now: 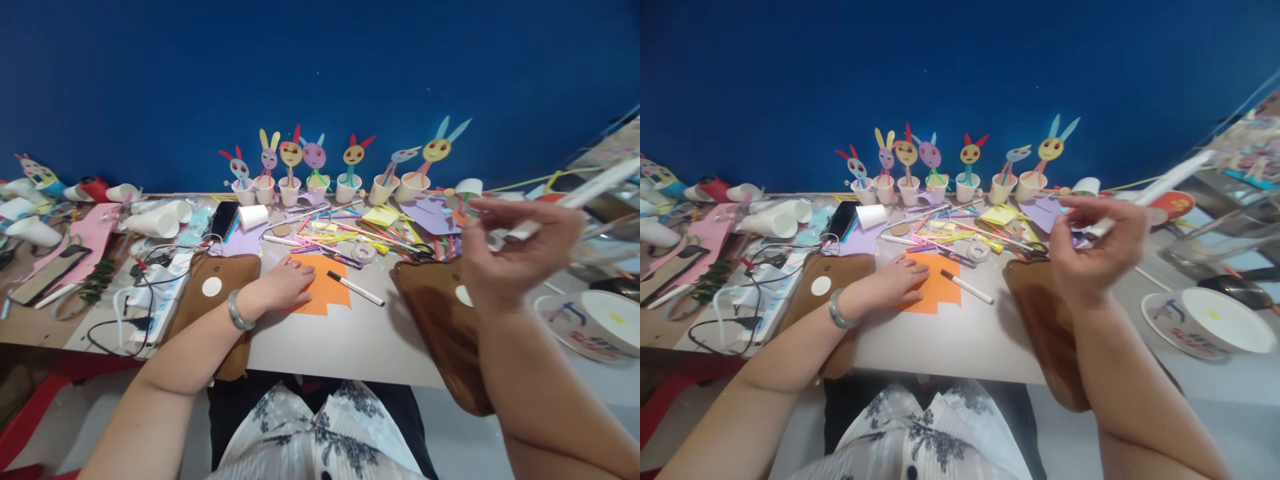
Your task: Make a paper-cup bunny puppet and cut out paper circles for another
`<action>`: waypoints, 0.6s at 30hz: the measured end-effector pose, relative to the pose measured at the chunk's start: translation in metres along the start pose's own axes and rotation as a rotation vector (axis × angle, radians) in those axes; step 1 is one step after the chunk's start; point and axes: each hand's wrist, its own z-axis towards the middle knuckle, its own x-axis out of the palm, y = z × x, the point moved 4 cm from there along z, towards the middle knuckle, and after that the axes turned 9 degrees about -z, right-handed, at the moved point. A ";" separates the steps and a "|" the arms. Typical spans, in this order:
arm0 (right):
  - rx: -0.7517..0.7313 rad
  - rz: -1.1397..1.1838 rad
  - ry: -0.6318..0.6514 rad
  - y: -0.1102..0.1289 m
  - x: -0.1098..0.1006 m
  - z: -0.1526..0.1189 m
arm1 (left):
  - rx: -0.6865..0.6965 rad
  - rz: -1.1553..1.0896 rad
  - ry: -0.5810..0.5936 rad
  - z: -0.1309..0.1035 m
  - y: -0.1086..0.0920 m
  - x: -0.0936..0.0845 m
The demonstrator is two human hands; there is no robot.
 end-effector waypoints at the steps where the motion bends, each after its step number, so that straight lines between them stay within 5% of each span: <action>1: 0.001 0.001 -0.015 0.002 -0.008 0.005 | -0.001 0.011 0.007 0.000 0.000 0.000; 4: 0.004 -0.076 0.172 -0.001 -0.004 0.009 | 0.001 0.024 0.024 0.000 -0.001 -0.002; 9: -0.043 -0.447 0.862 -0.027 0.059 -0.014 | -0.014 -0.010 0.049 -0.004 -0.004 -0.009; 13: -0.114 -0.706 0.957 -0.039 0.095 -0.028 | -0.024 0.000 0.060 -0.004 -0.005 -0.011; 18: -0.187 -0.710 0.938 -0.046 0.116 -0.033 | 0.002 -0.013 0.022 -0.005 -0.002 -0.009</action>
